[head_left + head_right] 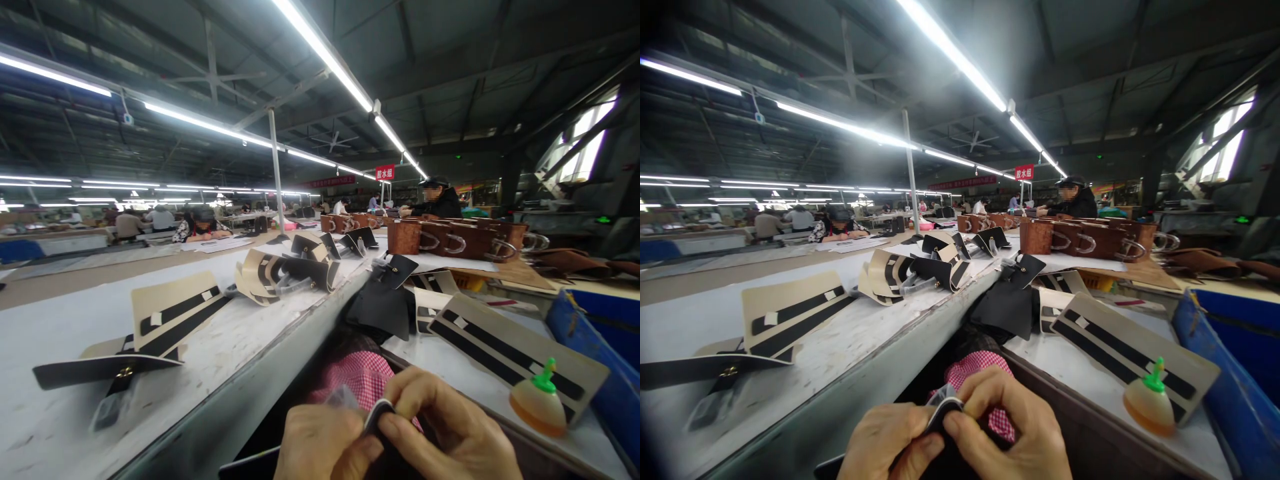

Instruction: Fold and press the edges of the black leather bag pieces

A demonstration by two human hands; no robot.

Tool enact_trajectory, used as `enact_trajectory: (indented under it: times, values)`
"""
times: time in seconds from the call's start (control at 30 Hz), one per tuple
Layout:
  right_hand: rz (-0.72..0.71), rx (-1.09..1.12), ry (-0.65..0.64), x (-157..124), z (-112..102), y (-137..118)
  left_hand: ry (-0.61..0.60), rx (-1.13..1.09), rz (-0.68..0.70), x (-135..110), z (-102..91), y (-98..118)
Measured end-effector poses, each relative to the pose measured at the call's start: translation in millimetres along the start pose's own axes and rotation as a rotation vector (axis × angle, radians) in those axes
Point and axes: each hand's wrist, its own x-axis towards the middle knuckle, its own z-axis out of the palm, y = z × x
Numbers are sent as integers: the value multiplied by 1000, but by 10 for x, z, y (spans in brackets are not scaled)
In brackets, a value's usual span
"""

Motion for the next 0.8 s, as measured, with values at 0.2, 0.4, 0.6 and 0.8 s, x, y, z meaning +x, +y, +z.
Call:
enact_trajectory:
  times: [0.2, 0.4, 0.6, 0.8]
  values:
    - [30, -49, -208, 77, -84, -40, -46, -149, -66, -34, 74, -37]
    - [18, -190, -311, 133, -97, -53, -129, -330, -135, 79, 53, -1]
    - [201, 95, -251, 206, -101, 217, -96, -414, -140, 117, 89, -92]
    - [77, 63, -430, 328, -2, 437, 109, -900, -353, 268, 229, -209]
